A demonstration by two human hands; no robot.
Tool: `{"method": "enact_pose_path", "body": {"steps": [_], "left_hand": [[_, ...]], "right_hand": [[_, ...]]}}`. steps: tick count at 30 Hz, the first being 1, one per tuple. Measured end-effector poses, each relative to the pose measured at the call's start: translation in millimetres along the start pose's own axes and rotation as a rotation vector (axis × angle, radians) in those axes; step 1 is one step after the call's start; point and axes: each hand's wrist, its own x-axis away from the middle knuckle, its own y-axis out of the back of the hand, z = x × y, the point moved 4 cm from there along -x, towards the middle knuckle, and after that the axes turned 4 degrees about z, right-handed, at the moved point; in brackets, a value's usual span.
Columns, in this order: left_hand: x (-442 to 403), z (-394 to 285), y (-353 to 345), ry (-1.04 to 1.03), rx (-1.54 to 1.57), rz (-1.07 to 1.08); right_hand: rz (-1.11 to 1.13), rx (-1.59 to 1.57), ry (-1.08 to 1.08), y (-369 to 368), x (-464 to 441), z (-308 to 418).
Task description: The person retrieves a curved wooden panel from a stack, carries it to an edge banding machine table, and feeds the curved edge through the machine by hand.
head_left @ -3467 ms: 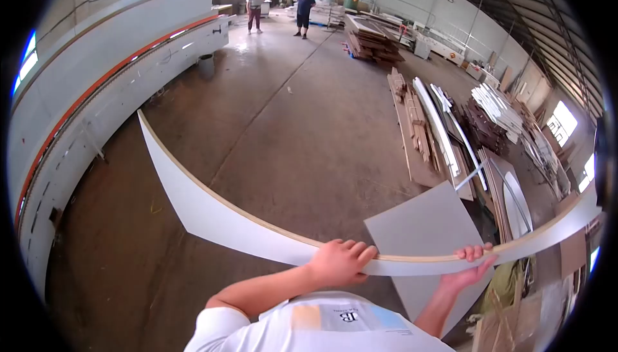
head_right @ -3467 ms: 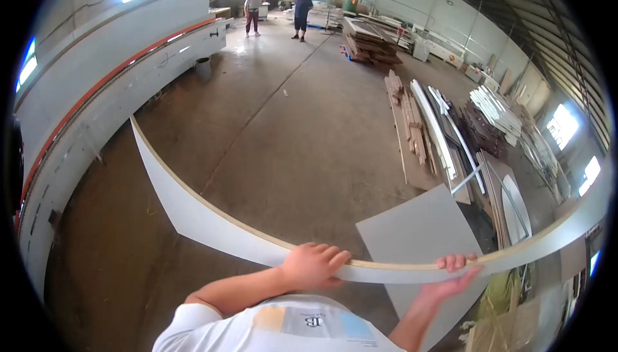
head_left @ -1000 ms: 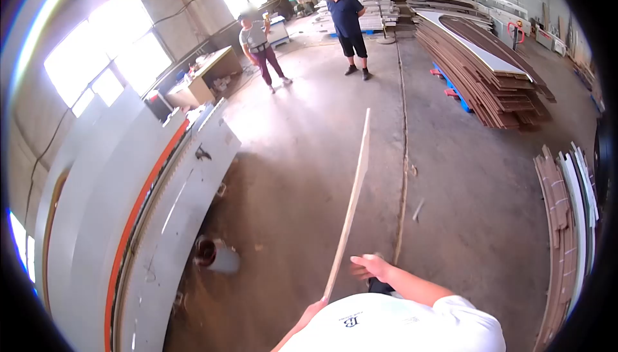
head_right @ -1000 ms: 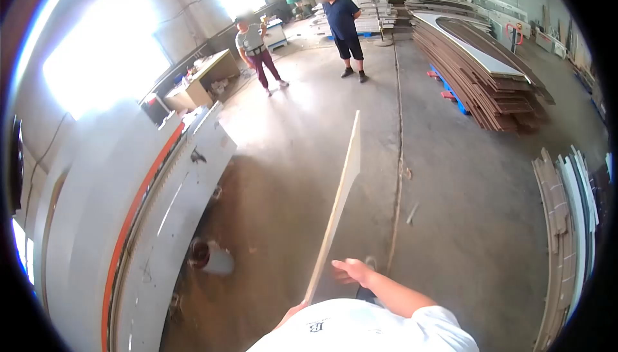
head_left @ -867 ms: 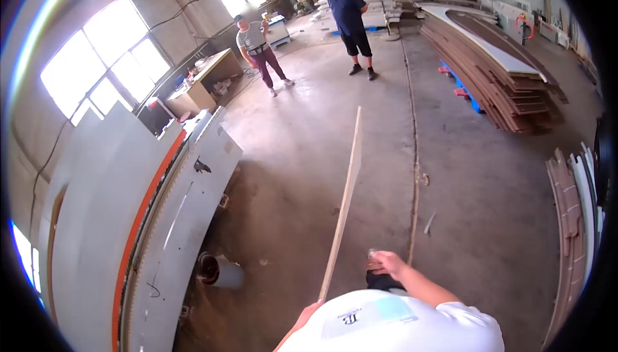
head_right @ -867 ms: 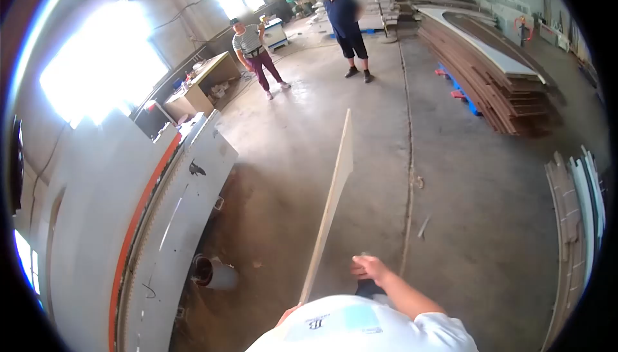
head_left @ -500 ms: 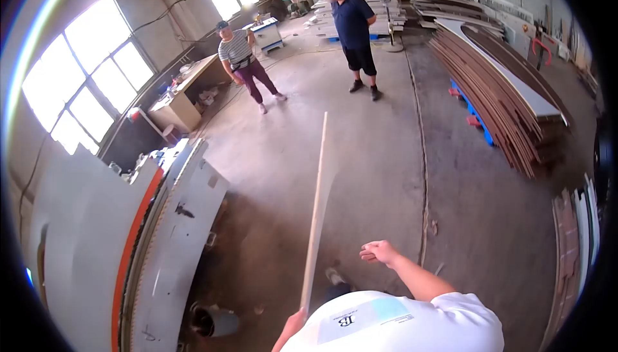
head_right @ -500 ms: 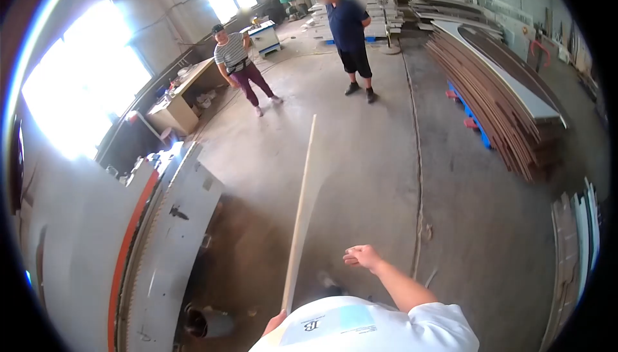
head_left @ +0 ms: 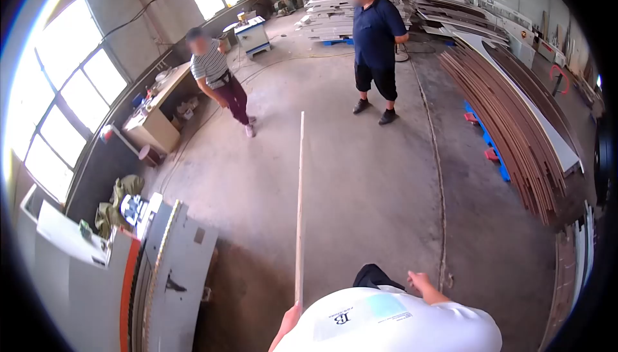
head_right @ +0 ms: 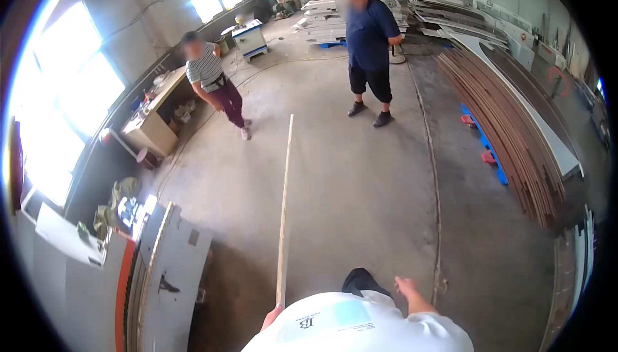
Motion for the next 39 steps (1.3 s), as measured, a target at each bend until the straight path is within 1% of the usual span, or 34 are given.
{"method": "enact_pose_path", "body": {"steps": [1, 3, 5, 6, 8, 9, 10, 11, 12, 13, 14, 15, 17, 18, 19, 21, 23, 24, 25, 26, 28, 31, 32, 33, 35, 36, 38, 39], "left_hand": [[-30.4, -24.5, 8.7, -0.003, -0.021, -0.012], [-102.4, -69.6, 20.0, -0.002, -0.054, -0.037], [-166.2, -122.6, 21.3, 0.020, 0.039, 0.001], [-185.0, -150.3, 27.3, 0.040, 0.084, 0.003], [-271.7, -200.4, 19.4, 0.046, 0.305, 0.052], [-287.3, -214.6, 30.0, 0.068, 0.415, 0.064], [-299.4, -242.1, 40.6, 0.065, 0.350, 0.042], [-322.4, -277.1, 40.1, 0.059, 0.303, 0.032], [-342.1, -315.2, 39.8, 0.040, 0.192, 0.032], [-362.1, -353.0, 39.6, 0.020, 0.081, 0.029], [-393.3, -380.5, 42.1, -0.029, 0.087, 0.022], [-419.0, -405.8, 39.8, -0.081, 0.094, 0.018], [-462.9, -482.9, 35.3, -0.007, 0.127, -0.005], [-484.0, -524.7, 38.9, 0.035, 0.136, -0.021], [-507.7, -554.4, 43.8, 0.064, 0.059, -0.035], [-570.4, -610.3, 62.5, 0.108, -0.099, -0.062], [-654.4, -608.7, 95.9, 0.003, -0.121, -0.026], [-720.9, -613.4, 98.7, -0.075, -0.107, -0.006], [-772.8, -619.4, 100.5, -0.176, 0.023, 0.024], [-762.5, -679.2, 103.7, -0.072, 0.002, 0.044], [-787.5, -807.6, 106.9, -0.027, 0.112, 0.104], [-861.0, -908.2, 123.1, -0.027, 0.177, 0.087], [-880.1, -949.6, 124.6, -0.056, 0.130, 0.076], [-913.2, -974.4, 129.3, -0.039, 0.122, 0.073], [-985.1, -1012.9, 132.6, 0.013, 0.115, 0.065], [-1022.2, -1029.0, 136.7, 0.006, 0.068, 0.060], [-1089.5, -1075.5, 138.6, 0.001, -0.129, -0.028], [-1127.3, -1108.6, 139.8, -0.020, -0.227, -0.076]], "right_hand": [[0.007, -0.046, -0.009, -4.6, -25.5, 2.1], [0.021, -0.086, -0.042, -5.0, -81.6, 50.9], [0.055, -0.080, -0.110, -13.4, -130.1, 93.6], [0.030, -0.073, -0.119, -18.4, -162.8, 124.8], [0.068, 0.017, -0.120, -28.1, -253.2, 196.8], [0.105, 0.043, -0.067, -42.0, -302.7, 231.8], [0.123, 0.066, -0.011, -43.2, -345.1, 280.6], [0.086, 0.163, 0.143, -44.5, -358.3, 359.9], [0.092, 0.215, 0.264, -50.1, -379.4, 434.6], [0.118, 0.080, 0.248, -64.6, -405.8, 497.9], [0.215, -0.037, 0.270, -86.0, -435.5, 568.5], [0.313, -0.047, 0.313, -101.5, -442.7, 641.4], [0.399, -0.081, 0.351, -128.9, -425.1, 793.9], [0.456, -0.082, 0.408, -146.9, -428.5, 863.2], [0.516, -0.090, 0.452, -167.8, -432.9, 913.5], [0.601, -0.083, 0.474, -211.3, -431.7, 1012.8], [0.660, -0.070, 0.473, -260.4, -448.2, 1087.6], [0.677, -0.052, 0.441, -280.6, -459.4, 1129.3], [0.701, -0.018, 0.392, -299.8, -465.3, 1158.4], [0.749, 0.021, 0.350, -319.0, -459.1, 1174.7], [0.839, 0.085, 0.327, -338.7, -459.1, 1259.0], [0.941, 0.207, 0.234, -380.6, -496.1, 1343.2], [0.948, 0.142, 0.189, -390.6, -505.2, 1370.6], [0.934, 0.066, 0.161, -401.7, -519.6, 1398.4], [0.910, -0.078, 0.085, -418.9, -557.0, 1454.1], [0.925, -0.189, 0.039, -426.0, -578.8, 1481.1], [0.929, -0.254, -0.070, -439.6, -625.3, 1535.2], [0.930, -0.282, -0.106, -443.5, -649.2, 1575.6]]}}
